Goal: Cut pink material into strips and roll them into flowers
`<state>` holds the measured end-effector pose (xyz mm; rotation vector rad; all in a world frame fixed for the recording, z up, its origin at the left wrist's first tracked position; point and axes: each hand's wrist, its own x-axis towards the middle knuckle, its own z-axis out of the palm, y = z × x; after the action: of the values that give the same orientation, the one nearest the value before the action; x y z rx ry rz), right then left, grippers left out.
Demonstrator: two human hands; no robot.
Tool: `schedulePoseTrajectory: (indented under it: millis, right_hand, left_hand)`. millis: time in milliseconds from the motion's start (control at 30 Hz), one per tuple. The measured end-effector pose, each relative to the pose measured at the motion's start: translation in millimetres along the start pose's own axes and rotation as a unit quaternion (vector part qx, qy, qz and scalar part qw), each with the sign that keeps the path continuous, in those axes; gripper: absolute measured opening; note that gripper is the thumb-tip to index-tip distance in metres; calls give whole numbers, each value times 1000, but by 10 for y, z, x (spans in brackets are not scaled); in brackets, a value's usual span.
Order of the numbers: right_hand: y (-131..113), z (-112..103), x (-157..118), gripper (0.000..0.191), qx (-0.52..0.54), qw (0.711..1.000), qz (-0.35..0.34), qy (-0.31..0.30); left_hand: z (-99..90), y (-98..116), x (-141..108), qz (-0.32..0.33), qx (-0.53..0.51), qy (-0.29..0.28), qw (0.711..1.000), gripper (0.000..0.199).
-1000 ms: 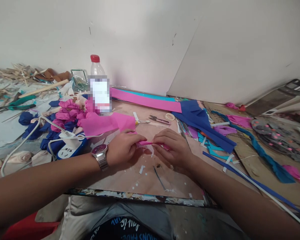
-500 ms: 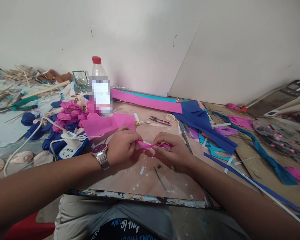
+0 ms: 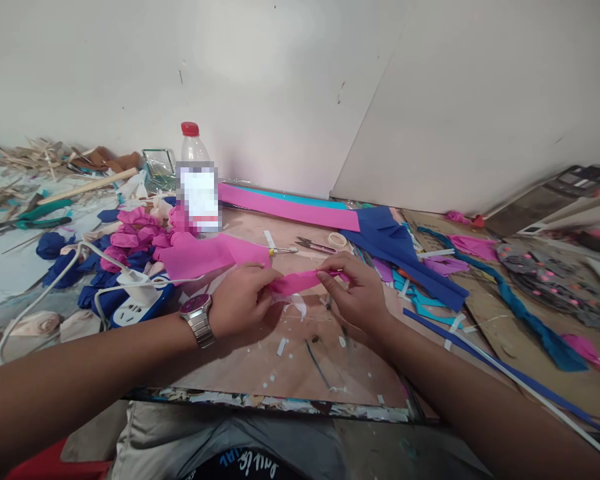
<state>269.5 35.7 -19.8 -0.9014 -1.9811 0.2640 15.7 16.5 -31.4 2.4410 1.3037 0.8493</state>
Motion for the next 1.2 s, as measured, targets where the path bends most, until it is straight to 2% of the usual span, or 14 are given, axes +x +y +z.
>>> schedulePoseTrajectory:
  millis: [133,267,400,567,700,833,1067,1200]
  right_hand:
    - [-13,-9,-4,7,8,999,-29,-25]
    - [-40,2,-26,4,16,997,-65,-51]
    - [-59,-4,-31,3,2,995,-88,-38]
    - [-78,0,-13,3,-1,993,-109,-44]
    - [-84,3,-9,5,0,990,-129,-53]
    - [-79,-17,2,4,-10,991,-128,-40]
    - [-71,-26,-2,6,-9,991,-128,-29]
    - [-52,-40,2,7,-19,994,-103,-1]
  left_hand:
    - [30,-23,-17,5,-5,1,1000,18]
    - [63,-63,-9,28,-42,12,999,31]
    - [60,-72,12,30,-33,19,999,41]
    - [17,-22,14,6,-4,35,999,44]
    - [16,-39,25,-17,-21,31,999,42]
    - [29,-76,41,-30,-55,45,997,44]
    - [13,-85,56,-23,-34,48,998,40]
    - [-3,-87,56,-22,-25,58,998,43]
